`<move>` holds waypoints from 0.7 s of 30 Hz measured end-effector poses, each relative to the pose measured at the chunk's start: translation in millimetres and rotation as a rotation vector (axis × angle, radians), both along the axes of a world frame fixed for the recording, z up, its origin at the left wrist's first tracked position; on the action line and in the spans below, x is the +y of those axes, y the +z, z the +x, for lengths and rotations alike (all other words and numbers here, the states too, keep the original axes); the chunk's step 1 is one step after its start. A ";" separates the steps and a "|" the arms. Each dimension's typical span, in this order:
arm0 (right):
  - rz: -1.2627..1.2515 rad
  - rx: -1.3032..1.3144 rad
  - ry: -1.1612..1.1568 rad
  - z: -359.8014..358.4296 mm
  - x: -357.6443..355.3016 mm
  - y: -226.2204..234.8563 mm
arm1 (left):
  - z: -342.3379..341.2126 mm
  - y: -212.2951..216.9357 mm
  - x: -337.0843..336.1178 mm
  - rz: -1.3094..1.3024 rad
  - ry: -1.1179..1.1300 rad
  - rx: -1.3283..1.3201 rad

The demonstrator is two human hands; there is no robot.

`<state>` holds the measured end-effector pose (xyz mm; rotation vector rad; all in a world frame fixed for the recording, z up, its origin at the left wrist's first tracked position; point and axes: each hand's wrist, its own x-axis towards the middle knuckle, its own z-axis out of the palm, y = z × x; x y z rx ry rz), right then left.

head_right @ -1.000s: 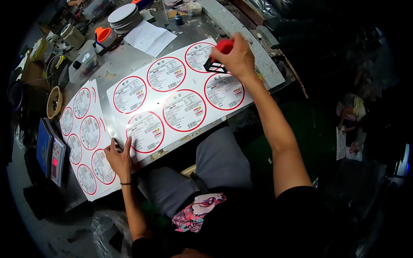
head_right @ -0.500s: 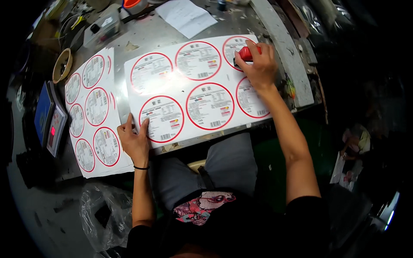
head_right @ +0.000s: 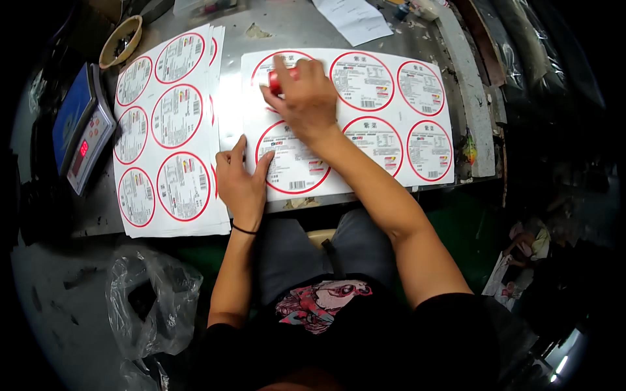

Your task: The person stamps red ink onto paper labels using a hand-held stamp, then turns over several sheets of labels and separates the paper backing.

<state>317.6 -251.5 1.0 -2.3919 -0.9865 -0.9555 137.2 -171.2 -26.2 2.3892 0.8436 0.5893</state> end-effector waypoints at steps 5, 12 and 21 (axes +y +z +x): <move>0.044 -0.048 0.077 -18.4 -11.6 13.0 | 0.2 2.0 17.8 -0.095 -0.027 0.085; -0.071 0.069 0.106 -136.5 -74.7 3.3 | 29.7 12.6 22.4 0.131 -0.002 0.139; -0.001 0.168 -0.062 -88.8 -196.3 11.0 | 32.8 -12.2 6.8 0.249 -0.039 0.164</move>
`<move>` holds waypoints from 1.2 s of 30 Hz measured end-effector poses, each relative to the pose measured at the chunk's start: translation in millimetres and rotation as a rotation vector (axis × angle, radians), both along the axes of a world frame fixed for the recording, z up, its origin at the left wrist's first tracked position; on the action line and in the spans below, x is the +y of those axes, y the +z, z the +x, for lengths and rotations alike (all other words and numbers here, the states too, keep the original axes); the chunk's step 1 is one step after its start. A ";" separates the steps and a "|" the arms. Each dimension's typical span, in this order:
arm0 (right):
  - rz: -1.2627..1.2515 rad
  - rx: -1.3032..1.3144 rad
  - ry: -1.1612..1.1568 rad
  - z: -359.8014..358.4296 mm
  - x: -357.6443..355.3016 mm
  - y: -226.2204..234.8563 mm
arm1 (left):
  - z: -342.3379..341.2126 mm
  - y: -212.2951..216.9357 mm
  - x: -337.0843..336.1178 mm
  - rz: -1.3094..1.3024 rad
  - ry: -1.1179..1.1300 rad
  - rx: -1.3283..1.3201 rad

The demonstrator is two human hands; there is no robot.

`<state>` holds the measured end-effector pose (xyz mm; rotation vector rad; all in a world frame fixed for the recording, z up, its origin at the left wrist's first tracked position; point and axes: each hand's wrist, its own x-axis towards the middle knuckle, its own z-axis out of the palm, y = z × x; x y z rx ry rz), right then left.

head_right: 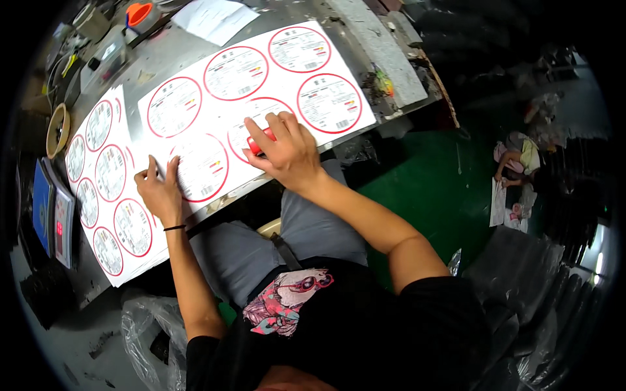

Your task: The person stamps red ink onto paper labels using a hand-held stamp, then turns over several sheets of labels and separates the paper backing.

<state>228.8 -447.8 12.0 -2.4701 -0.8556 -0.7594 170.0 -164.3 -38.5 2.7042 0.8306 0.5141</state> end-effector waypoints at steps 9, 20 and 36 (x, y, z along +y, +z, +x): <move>-0.013 -0.118 -0.129 44.2 -124.7 2.5 | 5.7 2.2 -9.4 0.086 0.050 -0.048; 0.289 -0.286 -0.384 46.9 -164.7 58.7 | 18.2 26.2 -7.0 -0.282 0.039 -0.344; 0.573 0.126 -0.490 64.5 -159.3 39.5 | 22.3 78.8 17.5 -0.412 -0.357 -0.210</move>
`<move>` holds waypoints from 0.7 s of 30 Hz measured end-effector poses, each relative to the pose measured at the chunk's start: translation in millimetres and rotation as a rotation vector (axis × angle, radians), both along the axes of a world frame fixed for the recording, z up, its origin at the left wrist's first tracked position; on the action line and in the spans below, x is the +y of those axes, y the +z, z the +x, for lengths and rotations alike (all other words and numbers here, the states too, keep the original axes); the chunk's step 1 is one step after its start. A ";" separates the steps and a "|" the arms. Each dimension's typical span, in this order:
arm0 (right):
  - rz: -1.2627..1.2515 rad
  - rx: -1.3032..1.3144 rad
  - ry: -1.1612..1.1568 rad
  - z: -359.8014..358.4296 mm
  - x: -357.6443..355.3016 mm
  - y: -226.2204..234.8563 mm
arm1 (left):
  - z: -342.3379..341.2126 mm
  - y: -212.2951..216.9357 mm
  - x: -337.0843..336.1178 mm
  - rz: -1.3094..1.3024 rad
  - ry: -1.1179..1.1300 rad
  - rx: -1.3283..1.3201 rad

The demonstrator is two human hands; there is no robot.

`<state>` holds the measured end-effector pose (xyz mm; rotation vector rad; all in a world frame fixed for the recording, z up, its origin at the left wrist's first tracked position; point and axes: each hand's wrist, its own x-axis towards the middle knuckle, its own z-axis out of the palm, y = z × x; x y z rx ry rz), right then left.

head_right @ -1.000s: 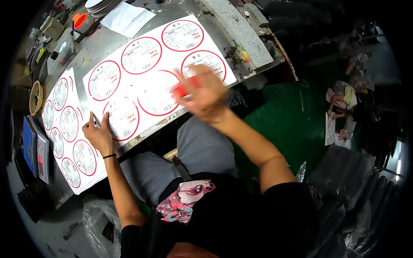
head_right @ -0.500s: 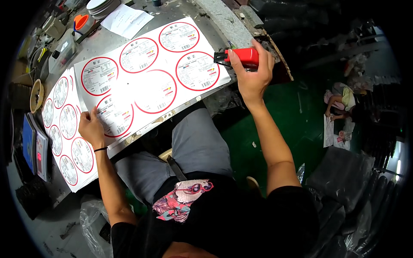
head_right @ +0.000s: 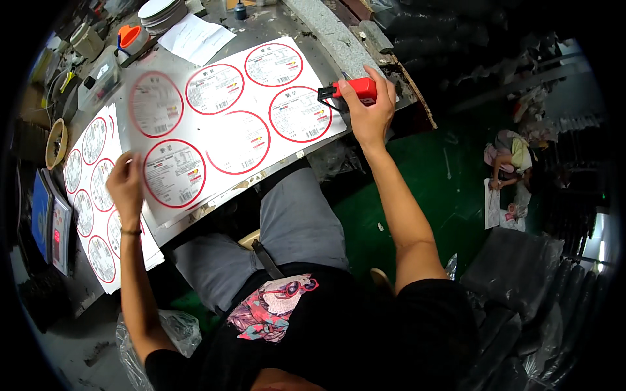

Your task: The person stamps red ink onto paper labels using a hand-held stamp, then turns over several sheets of labels and separates the paper backing.

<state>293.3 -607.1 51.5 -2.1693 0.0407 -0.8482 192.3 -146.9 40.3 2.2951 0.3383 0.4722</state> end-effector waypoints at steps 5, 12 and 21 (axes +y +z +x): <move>-0.485 -0.124 0.226 -11.6 -4.6 6.6 | -91.4 -0.1 65.2 -0.686 0.445 -0.160; -0.579 -0.127 0.440 -11.3 39.5 -5.8 | -313.2 -115.0 201.3 -0.871 0.795 -0.227; -0.604 -0.180 0.431 -59.7 143.3 -0.1 | -288.2 -128.8 163.7 -0.392 1.149 -0.311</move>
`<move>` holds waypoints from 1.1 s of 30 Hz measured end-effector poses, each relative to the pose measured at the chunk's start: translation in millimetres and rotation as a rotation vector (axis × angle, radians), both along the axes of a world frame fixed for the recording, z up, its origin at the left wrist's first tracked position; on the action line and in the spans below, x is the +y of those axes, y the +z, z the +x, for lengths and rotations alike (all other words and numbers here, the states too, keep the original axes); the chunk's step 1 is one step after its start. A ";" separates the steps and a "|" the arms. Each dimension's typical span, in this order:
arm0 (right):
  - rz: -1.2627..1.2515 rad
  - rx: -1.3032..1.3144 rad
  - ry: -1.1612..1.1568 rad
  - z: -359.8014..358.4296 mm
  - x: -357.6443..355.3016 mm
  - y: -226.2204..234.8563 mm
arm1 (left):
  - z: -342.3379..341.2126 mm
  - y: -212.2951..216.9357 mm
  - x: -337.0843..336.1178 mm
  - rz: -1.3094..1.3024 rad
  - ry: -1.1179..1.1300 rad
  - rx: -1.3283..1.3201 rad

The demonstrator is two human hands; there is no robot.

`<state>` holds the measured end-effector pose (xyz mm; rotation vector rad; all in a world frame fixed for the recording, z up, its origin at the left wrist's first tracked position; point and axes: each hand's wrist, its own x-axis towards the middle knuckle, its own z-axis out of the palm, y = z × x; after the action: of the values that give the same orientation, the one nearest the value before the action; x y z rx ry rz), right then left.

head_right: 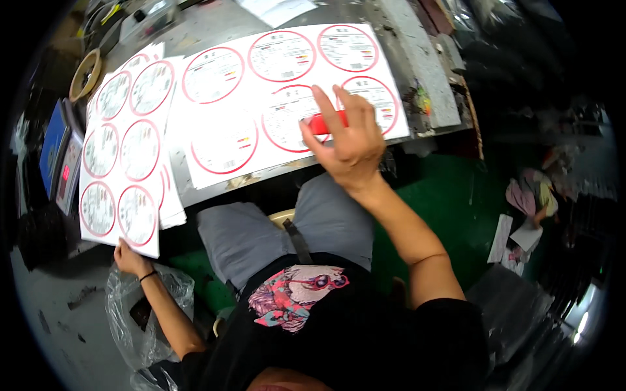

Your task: The person stamps red ink onto paper labels using a hand-held stamp, then turns over several sheets of labels and separates the paper backing.

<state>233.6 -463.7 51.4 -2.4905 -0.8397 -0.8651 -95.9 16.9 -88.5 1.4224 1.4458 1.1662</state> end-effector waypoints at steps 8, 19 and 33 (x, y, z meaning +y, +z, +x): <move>0.017 -0.034 0.027 -34.6 84.5 -3.9 | 72.5 72.8 -66.7 0.506 -0.125 0.649; 0.117 -0.187 0.118 36.8 191.7 0.3 | 225.2 60.8 -193.8 0.546 -0.811 0.676; 0.038 0.132 0.129 136.1 71.5 -47.0 | 234.6 47.2 -197.6 0.365 -0.702 0.288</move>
<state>369.7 -392.2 4.4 -2.4006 -0.9177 -0.6601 138.7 -180.7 -41.3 2.1874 0.7877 0.8047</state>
